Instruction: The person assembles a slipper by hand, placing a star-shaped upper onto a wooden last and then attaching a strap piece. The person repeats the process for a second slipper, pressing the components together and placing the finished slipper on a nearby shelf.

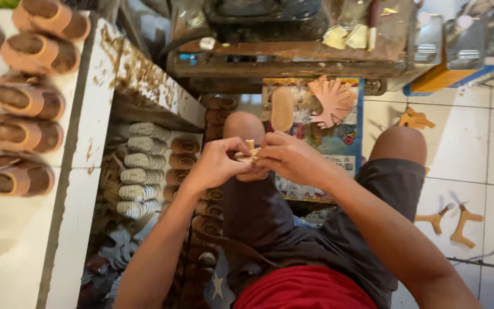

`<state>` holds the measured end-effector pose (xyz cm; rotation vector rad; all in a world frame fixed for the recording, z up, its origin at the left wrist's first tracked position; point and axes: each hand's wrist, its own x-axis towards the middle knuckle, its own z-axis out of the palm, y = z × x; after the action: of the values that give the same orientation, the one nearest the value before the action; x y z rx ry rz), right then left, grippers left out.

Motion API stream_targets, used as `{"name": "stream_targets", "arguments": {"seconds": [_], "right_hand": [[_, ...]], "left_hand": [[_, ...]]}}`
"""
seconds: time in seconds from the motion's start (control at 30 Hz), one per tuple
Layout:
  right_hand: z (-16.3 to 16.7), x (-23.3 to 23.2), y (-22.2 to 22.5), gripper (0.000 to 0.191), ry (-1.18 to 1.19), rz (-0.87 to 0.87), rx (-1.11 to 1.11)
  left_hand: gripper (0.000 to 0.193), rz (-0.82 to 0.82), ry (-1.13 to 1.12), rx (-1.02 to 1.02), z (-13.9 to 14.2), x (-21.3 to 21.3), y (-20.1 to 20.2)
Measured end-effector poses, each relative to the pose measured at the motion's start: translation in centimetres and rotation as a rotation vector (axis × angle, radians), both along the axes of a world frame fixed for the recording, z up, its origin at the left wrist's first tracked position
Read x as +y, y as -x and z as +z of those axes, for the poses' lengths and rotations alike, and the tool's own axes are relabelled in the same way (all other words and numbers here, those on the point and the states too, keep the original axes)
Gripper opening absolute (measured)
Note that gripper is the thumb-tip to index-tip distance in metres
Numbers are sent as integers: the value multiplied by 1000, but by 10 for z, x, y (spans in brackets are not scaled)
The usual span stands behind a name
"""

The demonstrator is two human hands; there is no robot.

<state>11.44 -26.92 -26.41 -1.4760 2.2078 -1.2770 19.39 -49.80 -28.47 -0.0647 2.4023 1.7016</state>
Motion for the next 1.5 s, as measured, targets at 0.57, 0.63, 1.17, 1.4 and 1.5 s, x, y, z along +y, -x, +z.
{"name": "stream_targets", "arguments": {"seconds": [0.57,0.63,1.17,1.4,1.5], "right_hand": [[-31,-9,36,25,-56,-58,-382],[-27,-5,36,26,-14,-80,-497],[-27,-11,20,9,-44,7,-190],[-19,-13,21,16,-37,38,-133],[-18,-14,12,12,-32,-3,-52]], "left_hand": [[14,-6,-417,-100,-32,-10,15],[14,-5,-477,-138,-33,-8,14],[15,-28,-505,-149,-34,-11,11],[15,-17,-459,-123,-39,-12,10],[16,-14,-468,-106,-39,-12,8]]}}
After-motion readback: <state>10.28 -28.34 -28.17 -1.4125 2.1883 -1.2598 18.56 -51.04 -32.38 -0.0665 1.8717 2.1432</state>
